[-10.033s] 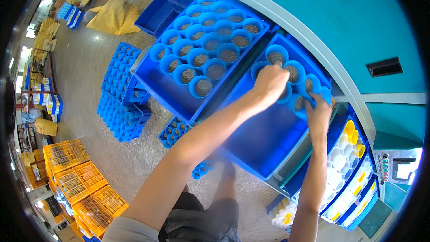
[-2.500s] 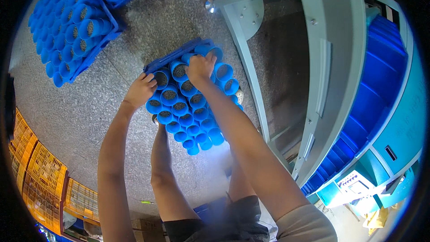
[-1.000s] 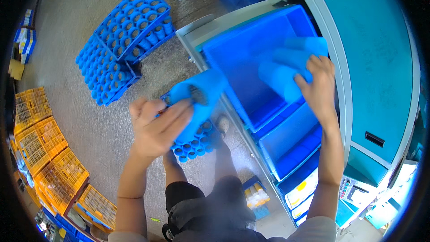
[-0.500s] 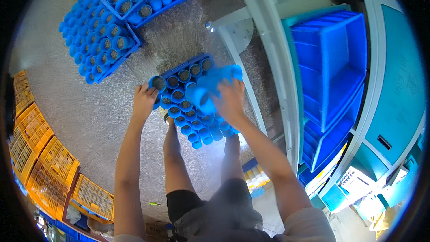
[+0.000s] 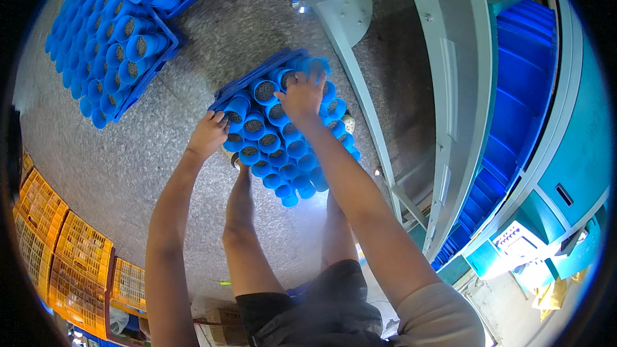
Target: The person moves between workstations, picks up blue trays and cylindrical plastic components, and places them into yellow crates and blue trays. They also handle a blue tray with circular holes and a pen, writing on a document before returning to sorting components.
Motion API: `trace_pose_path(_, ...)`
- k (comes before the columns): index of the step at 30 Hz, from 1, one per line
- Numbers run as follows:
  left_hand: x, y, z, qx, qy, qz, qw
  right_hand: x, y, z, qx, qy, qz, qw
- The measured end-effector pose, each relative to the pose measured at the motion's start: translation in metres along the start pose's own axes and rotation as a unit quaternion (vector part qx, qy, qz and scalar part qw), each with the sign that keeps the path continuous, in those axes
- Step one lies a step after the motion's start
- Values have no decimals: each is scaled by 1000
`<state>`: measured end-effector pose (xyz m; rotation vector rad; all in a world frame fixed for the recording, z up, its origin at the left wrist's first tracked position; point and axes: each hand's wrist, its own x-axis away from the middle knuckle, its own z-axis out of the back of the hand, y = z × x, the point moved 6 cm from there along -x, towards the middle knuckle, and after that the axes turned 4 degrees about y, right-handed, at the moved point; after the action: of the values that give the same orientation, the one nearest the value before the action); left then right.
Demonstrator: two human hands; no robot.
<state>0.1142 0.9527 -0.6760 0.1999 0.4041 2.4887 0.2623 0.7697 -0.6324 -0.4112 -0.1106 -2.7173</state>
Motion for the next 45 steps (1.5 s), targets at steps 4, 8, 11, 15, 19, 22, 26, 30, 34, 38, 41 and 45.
trace_pose_path(4, -37, 25, 20, -2, 6, 53, 999, 57, 6, 61, -119, 93, 63, 987)
trace_pose_path(8, -88, 94, 122, 184, 29, 162, 969, 169, 49, 168, -218, 80, 35, 972)
trace_pose_path(11, -123, 163, 244, 377, 153, 210, 889, 255, 109, 281, -176, 119, 1, 977)
trace_pose_path(15, -203, 236, 365, 626, 245, 249, 697, 341, 226, 400, -41, 307, -93, 946)
trace_pose_path(19, -304, 270, 418, 705, 268, 297, 585, 370, 335, 371, -28, 93, -252, 963)
trace_pose_path(22, -353, 271, 430, 661, 313, 421, 537, 376, 381, 342, -95, 85, -269, 955)
trace_pose_path(26, -366, 268, 441, 649, 268, 555, 446, 378, 401, 324, -62, 62, -242, 966)
trace_pose_path(30, -344, 280, 472, 627, 265, 554, 479, 381, 405, 319, -36, 33, -239, 970)
trace_pose_path(34, -216, 309, 465, 682, 371, 508, 372, 386, 406, 317, -43, 46, -221, 973)
trace_pose_path(38, -3, 362, 414, 729, 365, 504, 284, 391, 420, 321, -166, 123, -201, 958)
trace_pose_path(41, 158, 444, 373, 754, 413, 483, 164, 390, 432, 327, -58, 181, -190, 963)
trace_pose_path(45, 310, 574, 342, 802, 455, 387, -20, 378, 358, 320, 90, 145, 23, 985)
